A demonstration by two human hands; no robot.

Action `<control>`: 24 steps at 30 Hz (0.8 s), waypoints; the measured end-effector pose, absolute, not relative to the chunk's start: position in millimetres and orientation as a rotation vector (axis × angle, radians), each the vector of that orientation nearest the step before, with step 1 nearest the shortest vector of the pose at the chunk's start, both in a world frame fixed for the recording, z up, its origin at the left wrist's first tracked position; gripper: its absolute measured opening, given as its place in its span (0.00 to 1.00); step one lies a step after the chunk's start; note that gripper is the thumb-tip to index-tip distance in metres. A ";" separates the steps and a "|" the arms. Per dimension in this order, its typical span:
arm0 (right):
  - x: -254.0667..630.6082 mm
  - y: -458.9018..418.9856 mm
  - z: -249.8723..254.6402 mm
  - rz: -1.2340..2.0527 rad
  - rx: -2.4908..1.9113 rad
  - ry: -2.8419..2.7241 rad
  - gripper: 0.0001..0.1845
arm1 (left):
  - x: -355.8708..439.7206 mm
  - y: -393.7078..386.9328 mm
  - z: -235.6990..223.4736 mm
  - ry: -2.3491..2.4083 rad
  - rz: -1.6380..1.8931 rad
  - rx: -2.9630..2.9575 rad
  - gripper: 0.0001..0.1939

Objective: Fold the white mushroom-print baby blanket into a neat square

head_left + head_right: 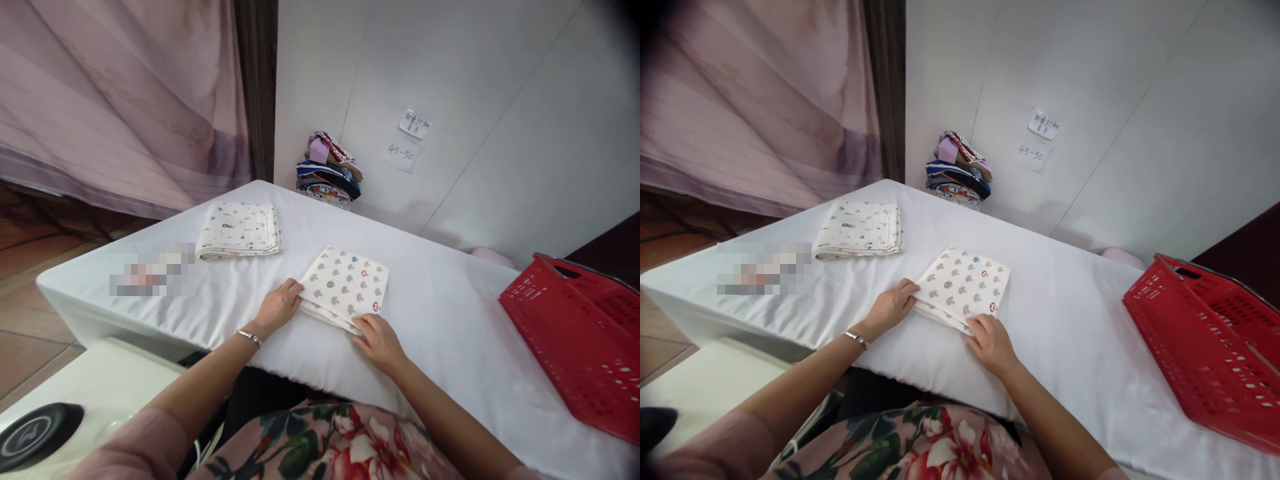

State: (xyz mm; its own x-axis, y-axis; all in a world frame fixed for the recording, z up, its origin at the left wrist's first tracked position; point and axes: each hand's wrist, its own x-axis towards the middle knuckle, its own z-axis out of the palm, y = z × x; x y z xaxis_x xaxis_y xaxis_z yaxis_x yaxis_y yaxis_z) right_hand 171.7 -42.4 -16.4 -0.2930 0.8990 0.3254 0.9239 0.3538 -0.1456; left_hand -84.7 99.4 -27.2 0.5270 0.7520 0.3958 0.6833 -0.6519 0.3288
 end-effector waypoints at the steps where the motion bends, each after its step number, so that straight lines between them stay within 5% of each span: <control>1: 173.2 -44.5 -17.7 -0.124 -1.612 -2.254 0.16 | -84.9 98.7 -26.1 1.241 0.803 2.637 0.14; 16: 184.9 -54.3 -27.9 -0.302 -1.637 -2.244 0.22 | -83.2 96.4 -23.1 0.955 0.897 2.802 0.21; 24: 179.2 -53.6 -25.1 -0.295 -1.701 -2.206 0.19 | -65.4 95.5 -6.1 0.773 0.668 2.946 0.16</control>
